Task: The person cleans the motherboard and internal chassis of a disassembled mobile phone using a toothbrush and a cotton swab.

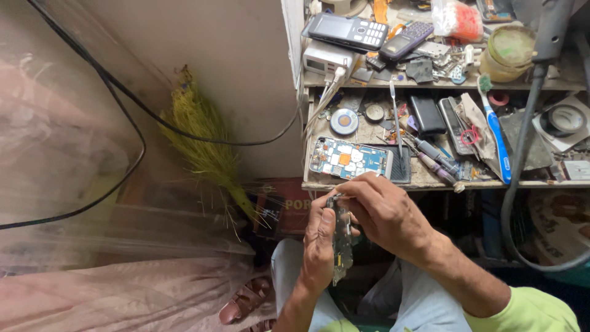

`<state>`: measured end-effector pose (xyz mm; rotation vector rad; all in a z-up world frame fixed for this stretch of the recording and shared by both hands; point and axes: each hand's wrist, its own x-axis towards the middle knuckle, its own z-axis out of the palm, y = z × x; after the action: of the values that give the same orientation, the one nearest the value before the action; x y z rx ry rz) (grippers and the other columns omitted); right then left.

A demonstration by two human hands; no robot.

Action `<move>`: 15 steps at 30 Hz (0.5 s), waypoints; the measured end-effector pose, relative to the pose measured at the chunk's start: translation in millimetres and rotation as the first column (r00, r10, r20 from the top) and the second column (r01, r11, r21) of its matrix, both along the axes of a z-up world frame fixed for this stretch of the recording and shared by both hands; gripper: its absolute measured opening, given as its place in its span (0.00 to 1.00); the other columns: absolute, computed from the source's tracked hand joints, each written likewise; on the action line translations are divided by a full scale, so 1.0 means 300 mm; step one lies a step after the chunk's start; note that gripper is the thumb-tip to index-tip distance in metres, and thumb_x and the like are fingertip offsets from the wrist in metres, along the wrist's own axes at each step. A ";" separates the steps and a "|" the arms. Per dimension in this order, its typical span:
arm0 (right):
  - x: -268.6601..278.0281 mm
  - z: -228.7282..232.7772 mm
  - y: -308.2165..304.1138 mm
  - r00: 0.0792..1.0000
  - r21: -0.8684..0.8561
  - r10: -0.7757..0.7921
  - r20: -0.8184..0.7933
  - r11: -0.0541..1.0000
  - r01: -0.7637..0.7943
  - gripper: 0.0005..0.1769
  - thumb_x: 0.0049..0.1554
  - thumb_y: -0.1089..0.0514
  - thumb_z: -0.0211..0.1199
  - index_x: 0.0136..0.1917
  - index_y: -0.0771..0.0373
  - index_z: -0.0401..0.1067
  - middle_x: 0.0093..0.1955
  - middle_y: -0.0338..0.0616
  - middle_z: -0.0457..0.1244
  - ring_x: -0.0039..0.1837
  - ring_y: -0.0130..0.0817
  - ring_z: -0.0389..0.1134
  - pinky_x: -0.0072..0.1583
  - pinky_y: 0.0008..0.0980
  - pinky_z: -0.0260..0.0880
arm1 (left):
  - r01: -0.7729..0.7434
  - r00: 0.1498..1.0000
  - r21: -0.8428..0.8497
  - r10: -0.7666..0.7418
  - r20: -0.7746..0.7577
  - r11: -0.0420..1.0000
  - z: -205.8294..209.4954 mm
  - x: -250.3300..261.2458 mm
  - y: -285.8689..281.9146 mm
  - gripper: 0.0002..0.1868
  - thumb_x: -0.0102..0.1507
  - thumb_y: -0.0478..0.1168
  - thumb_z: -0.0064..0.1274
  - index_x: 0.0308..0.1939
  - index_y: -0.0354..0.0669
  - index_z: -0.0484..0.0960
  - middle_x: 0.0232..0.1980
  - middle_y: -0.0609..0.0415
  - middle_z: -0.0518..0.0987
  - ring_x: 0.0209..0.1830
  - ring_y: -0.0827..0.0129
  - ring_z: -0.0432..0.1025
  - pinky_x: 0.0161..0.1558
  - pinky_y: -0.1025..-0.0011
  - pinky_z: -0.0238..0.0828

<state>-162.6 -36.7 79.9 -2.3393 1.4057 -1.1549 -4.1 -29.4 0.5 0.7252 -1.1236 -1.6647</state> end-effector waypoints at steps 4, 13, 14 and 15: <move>-0.004 0.011 -0.007 0.999 -0.076 0.045 0.021 0.996 -0.043 0.08 0.57 0.65 0.64 0.49 0.66 0.68 0.43 0.48 0.66 0.46 0.46 0.70 0.48 0.41 0.70 | 0.016 1.000 -0.001 -0.016 -0.025 1.000 0.011 -0.004 -0.015 0.28 0.75 0.54 0.33 0.72 0.39 0.65 0.45 0.52 0.79 0.41 0.75 0.74 0.46 0.73 0.76; 0.011 0.010 0.002 0.999 -0.038 0.028 0.016 0.999 -0.027 0.06 0.59 0.65 0.63 0.49 0.67 0.69 0.42 0.49 0.66 0.44 0.45 0.70 0.46 0.40 0.70 | 0.017 1.000 -0.001 -0.017 -0.001 1.000 -0.003 0.010 -0.007 0.28 0.75 0.53 0.33 0.71 0.37 0.66 0.46 0.52 0.77 0.43 0.75 0.74 0.47 0.73 0.77; 0.013 0.013 -0.001 1.000 -0.034 0.010 0.012 0.999 -0.010 0.06 0.58 0.64 0.64 0.48 0.67 0.70 0.41 0.48 0.66 0.42 0.45 0.70 0.45 0.40 0.70 | 0.022 1.000 0.009 -0.022 0.002 1.000 0.006 0.010 -0.009 0.28 0.75 0.53 0.33 0.71 0.38 0.66 0.46 0.52 0.78 0.43 0.75 0.74 0.46 0.73 0.77; 0.011 0.012 0.000 1.000 -0.028 -0.011 0.009 1.000 0.011 0.05 0.58 0.64 0.65 0.47 0.67 0.71 0.39 0.48 0.66 0.41 0.44 0.70 0.43 0.39 0.69 | 0.030 1.000 0.022 -0.031 0.004 0.999 0.014 0.008 -0.008 0.28 0.74 0.54 0.33 0.71 0.39 0.65 0.45 0.52 0.78 0.43 0.75 0.74 0.46 0.73 0.77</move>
<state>-159.2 -36.7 83.4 -2.3454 1.4100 -1.1936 -1.8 -31.9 4.7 0.7298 -1.1260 -1.7044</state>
